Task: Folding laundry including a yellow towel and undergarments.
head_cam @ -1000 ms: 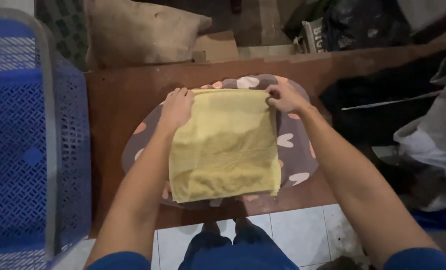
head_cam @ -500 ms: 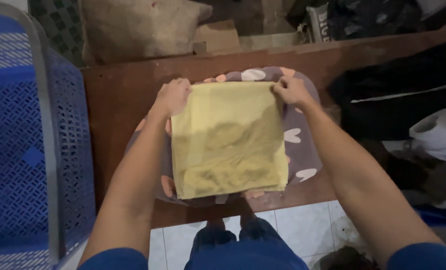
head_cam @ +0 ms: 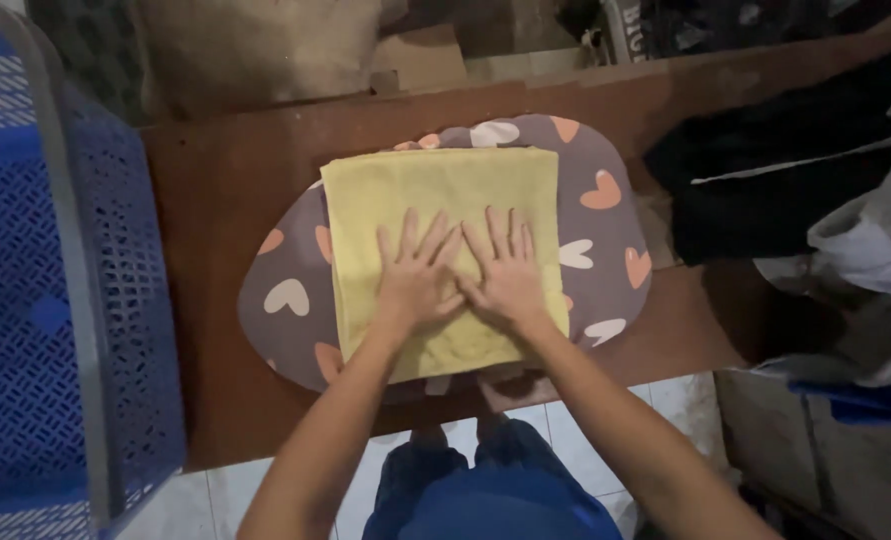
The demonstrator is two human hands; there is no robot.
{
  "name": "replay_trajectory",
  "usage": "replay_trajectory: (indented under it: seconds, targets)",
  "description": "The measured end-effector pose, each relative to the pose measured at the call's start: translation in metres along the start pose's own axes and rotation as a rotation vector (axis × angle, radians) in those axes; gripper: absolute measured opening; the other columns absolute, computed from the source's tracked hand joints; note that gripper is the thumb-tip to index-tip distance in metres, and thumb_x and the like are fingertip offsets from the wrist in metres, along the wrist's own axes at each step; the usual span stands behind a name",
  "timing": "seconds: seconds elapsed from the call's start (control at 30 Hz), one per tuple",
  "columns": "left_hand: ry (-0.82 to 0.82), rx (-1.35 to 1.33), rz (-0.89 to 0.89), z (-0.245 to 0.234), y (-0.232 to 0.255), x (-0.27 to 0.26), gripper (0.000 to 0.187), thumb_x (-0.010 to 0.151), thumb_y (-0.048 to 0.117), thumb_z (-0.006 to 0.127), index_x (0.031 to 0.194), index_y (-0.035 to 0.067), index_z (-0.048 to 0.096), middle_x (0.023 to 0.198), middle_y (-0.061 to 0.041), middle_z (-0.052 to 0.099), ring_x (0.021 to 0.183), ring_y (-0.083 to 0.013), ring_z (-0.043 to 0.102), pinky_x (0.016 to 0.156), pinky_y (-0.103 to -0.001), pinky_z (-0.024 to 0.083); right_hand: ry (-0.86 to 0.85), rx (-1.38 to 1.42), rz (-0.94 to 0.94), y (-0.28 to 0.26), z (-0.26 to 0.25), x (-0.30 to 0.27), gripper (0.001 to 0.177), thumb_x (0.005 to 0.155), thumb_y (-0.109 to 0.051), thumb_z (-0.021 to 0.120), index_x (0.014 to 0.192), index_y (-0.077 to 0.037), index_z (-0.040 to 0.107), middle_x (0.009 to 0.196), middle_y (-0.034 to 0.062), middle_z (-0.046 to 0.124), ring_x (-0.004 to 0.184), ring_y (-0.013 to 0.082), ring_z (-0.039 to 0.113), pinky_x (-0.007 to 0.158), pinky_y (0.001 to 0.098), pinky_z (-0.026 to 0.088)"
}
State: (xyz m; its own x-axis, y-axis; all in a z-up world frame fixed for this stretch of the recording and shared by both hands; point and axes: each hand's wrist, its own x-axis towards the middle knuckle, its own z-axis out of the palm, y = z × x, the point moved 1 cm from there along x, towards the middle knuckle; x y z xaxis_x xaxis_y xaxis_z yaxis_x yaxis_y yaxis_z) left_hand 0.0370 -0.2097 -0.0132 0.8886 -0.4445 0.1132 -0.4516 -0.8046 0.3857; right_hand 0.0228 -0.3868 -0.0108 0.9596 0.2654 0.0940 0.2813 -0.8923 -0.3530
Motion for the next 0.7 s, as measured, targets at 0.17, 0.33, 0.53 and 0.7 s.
replay_trajectory:
  seconds: [0.17, 0.33, 0.53, 0.7]
  targets:
    - [0.126, -0.072, 0.008, 0.015, -0.027, -0.015, 0.087, 0.087, 0.057, 0.067, 0.159, 0.014, 0.043, 0.171, -0.016, 0.027, 0.158, -0.0495, 0.017, 0.124, -0.074, 0.012, 0.042, -0.019, 0.128, 0.021, -0.006, -0.008, 0.079, 0.095, -0.054, 0.058, 0.161, -0.017, 0.035, 0.169, 0.0202, 0.021, 0.155, 0.0474, 0.016, 0.124, 0.0645, 0.011]
    - [0.075, -0.006, -0.045, -0.007, 0.015, -0.058, 0.089, 0.086, 0.061, 0.063, 0.157, 0.013, 0.041, 0.168, -0.021, 0.024, 0.155, -0.0532, 0.014, 0.119, -0.072, 0.011, 0.155, -0.02, 0.145, 0.013, -0.005, -0.044, 0.088, 0.099, -0.062, 0.053, 0.166, -0.012, 0.024, 0.169, 0.0274, 0.012, 0.156, 0.0515, 0.009, 0.122, 0.0679, 0.007]
    - [0.077, 0.008, 0.042, 0.021, -0.01, -0.095, 0.086, 0.088, 0.068, 0.06, 0.156, 0.022, 0.038, 0.166, -0.012, 0.027, 0.152, -0.048, 0.017, 0.122, -0.063, 0.016, -0.101, -0.093, 0.12, 0.026, 0.005, -0.077, 0.082, 0.096, -0.06, 0.05, 0.165, -0.023, 0.027, 0.172, 0.0165, 0.015, 0.159, 0.041, 0.012, 0.126, 0.0646, 0.009]
    - [0.128, -0.007, -0.108, 0.022, -0.021, -0.075, 0.086, 0.093, 0.061, 0.059, 0.163, 0.019, 0.033, 0.171, -0.015, 0.023, 0.157, -0.0494, 0.014, 0.126, -0.062, 0.015, 0.026, -0.119, 0.256, 0.045, -0.001, -0.054, 0.08, 0.101, -0.054, 0.049, 0.166, -0.014, 0.024, 0.171, 0.0209, 0.013, 0.156, 0.0487, 0.007, 0.121, 0.0681, 0.007]
